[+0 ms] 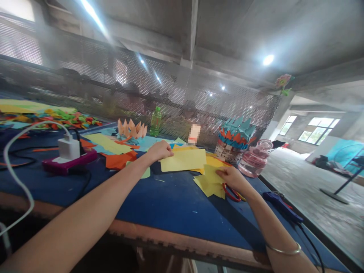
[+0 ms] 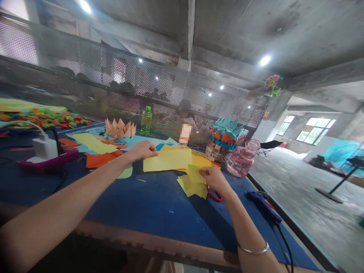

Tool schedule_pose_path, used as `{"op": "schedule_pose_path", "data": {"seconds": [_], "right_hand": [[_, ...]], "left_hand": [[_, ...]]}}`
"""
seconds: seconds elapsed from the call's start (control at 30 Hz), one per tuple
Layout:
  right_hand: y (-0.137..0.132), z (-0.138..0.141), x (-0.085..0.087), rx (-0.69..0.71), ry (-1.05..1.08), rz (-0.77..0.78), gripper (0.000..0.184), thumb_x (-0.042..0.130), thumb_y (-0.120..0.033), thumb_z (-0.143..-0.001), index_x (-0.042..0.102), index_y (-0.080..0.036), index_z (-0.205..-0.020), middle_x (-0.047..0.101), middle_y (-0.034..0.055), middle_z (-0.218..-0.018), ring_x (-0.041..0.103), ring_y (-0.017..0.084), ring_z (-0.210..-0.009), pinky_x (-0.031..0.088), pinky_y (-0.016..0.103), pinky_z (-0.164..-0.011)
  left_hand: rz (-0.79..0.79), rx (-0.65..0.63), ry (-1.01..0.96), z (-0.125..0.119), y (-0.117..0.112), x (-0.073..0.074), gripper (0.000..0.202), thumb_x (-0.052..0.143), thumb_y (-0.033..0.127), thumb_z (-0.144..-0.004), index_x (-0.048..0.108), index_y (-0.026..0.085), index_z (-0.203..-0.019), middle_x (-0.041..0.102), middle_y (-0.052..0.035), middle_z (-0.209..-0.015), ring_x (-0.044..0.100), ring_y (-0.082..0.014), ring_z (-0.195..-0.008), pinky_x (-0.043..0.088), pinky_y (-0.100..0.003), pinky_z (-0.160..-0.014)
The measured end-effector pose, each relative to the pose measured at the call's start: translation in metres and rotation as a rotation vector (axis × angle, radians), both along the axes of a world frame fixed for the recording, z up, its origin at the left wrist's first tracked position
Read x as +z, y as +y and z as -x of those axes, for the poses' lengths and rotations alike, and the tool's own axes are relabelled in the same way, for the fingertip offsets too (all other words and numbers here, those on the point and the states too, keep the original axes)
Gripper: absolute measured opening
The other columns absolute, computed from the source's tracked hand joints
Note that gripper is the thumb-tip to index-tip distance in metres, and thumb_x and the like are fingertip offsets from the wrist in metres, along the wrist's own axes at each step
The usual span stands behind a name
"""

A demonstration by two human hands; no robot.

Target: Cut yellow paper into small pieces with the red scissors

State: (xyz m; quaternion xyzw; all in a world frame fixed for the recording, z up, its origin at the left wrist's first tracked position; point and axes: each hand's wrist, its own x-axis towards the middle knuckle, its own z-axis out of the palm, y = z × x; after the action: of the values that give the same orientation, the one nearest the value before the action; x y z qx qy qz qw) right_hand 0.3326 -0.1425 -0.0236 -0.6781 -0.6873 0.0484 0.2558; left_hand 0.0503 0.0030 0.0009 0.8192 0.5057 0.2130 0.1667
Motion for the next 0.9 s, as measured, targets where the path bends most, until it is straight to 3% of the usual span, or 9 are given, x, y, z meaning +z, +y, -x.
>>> {"op": "schedule_pose_path", "data": {"seconds": [0.13, 0.23, 0.5, 0.67, 0.9], "right_hand": [[0.003, -0.006, 0.001, -0.207, 0.056, -0.17, 0.029, 0.047, -0.039, -0.078, 0.061, -0.016, -0.066, 0.058, 0.0028, -0.056, 0.048, 0.015, -0.054, 0.03, 0.025, -0.049], [0.005, -0.006, 0.0, -0.244, 0.202, -0.23, 0.031, 0.05, -0.039, -0.077, 0.066, -0.013, -0.08, 0.068, 0.0078, -0.071, 0.058, 0.02, -0.063, 0.039, 0.026, -0.053], [0.007, 0.004, -0.014, -0.022, 0.607, -0.091, 0.037, 0.059, -0.042, -0.074, 0.068, -0.014, -0.096, 0.074, 0.0097, -0.09, 0.068, 0.026, -0.081, 0.054, 0.033, -0.065], [0.014, 0.003, -0.025, 0.007, 0.553, -0.053, 0.037, 0.064, -0.045, -0.072, 0.07, -0.013, -0.089, 0.075, 0.0104, -0.09, 0.068, 0.028, -0.088, 0.055, 0.038, -0.073], [0.019, 0.008, -0.028, 0.066, 0.571, -0.096, 0.042, 0.067, -0.049, -0.068, 0.069, -0.014, -0.09, 0.074, 0.0121, -0.094, 0.068, 0.028, -0.085, 0.055, 0.039, -0.074]], "left_hand": [[0.006, 0.022, -0.02, 0.004, -0.004, 0.005, 0.015, 0.063, 0.033, -0.063, 0.066, 0.018, -0.061, 0.059, -0.0008, -0.057, 0.052, -0.0141, -0.06, 0.031, -0.024, -0.055], [0.027, 0.013, -0.022, 0.005, -0.005, 0.006, 0.017, 0.065, 0.035, -0.06, 0.062, 0.019, -0.057, 0.057, -0.0006, -0.054, 0.051, -0.014, -0.057, 0.03, -0.025, -0.054], [-0.028, -0.02, -0.027, 0.004, -0.005, 0.006, 0.029, 0.071, 0.039, -0.055, 0.053, 0.019, -0.046, 0.048, 0.002, -0.045, 0.043, -0.0125, -0.052, 0.027, -0.026, -0.052], [-0.012, -0.082, -0.122, 0.004, -0.006, 0.008, 0.028, 0.07, 0.039, -0.056, 0.053, 0.018, -0.047, 0.045, 0.0035, -0.046, 0.041, -0.0121, -0.054, 0.026, -0.025, -0.053], [0.054, -0.17, -0.177, 0.002, -0.002, 0.002, 0.029, 0.067, 0.044, -0.056, 0.054, 0.018, -0.05, 0.042, 0.0035, -0.048, 0.037, -0.0122, -0.055, 0.025, -0.026, -0.053]]}}
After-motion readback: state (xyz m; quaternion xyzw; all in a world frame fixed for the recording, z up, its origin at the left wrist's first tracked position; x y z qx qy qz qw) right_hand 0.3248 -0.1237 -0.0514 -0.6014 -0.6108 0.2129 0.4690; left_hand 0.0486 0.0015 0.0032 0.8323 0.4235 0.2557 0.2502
